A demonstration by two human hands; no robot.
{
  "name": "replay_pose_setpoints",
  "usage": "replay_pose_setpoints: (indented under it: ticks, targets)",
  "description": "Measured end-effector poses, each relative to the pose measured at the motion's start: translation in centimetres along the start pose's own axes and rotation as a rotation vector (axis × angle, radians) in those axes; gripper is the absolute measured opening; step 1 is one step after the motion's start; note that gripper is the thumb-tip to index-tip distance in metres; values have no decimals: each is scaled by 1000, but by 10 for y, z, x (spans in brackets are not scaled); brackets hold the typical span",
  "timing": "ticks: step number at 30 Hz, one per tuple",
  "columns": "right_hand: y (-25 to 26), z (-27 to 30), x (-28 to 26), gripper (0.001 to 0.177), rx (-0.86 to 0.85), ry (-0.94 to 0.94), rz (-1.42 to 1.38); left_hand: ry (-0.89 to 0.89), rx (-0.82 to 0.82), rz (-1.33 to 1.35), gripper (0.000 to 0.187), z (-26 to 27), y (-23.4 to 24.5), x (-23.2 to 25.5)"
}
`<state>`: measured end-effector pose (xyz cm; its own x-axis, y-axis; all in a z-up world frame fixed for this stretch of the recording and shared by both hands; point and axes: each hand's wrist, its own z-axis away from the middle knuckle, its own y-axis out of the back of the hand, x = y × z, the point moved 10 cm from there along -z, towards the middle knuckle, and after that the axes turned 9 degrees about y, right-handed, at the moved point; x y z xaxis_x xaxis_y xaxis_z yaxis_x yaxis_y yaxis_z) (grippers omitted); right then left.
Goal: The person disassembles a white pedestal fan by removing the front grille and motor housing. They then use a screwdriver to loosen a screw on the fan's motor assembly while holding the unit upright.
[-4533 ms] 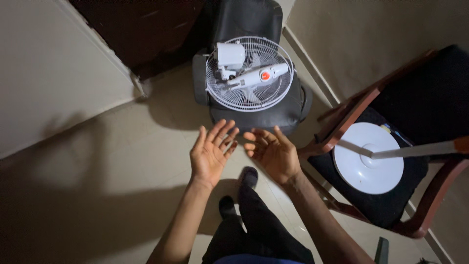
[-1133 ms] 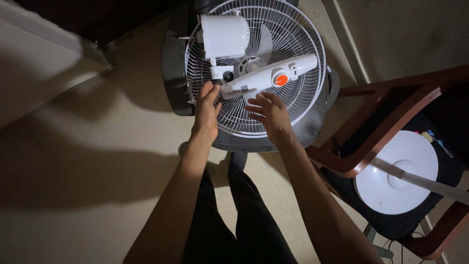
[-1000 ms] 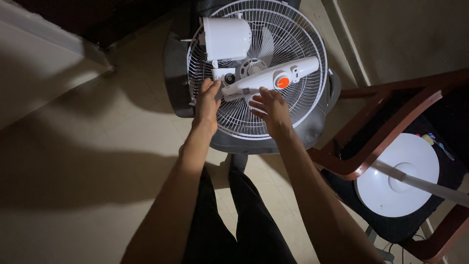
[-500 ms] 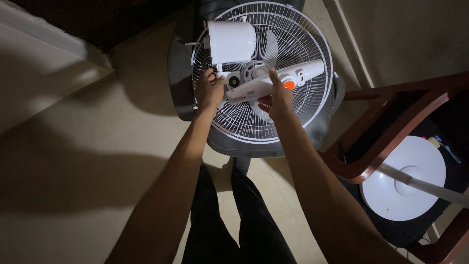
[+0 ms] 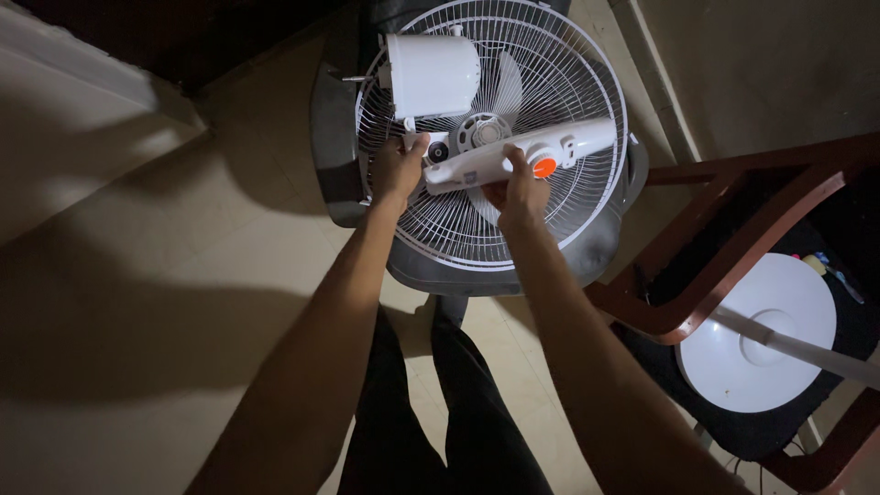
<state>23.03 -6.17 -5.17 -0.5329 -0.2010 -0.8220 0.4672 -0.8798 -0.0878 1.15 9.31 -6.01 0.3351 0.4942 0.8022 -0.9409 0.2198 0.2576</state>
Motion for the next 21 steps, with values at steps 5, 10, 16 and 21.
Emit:
replay_pose_setpoints:
  ticks: [5,10,16,21]
  targets:
    - [1,22,-4,63,46,-3,-57,118,-30,28,48,-10,-4,-13]
    - [0,40,-13,59,71,38,-154,271,-37,91,61,-2,-10,-14]
    - [0,55,-15,61,76,107,-252,414,-69,153,72,9,-23,-19]
    - [9,55,-3,55,69,114,-390,146,-40,358,57,11,-24,3]
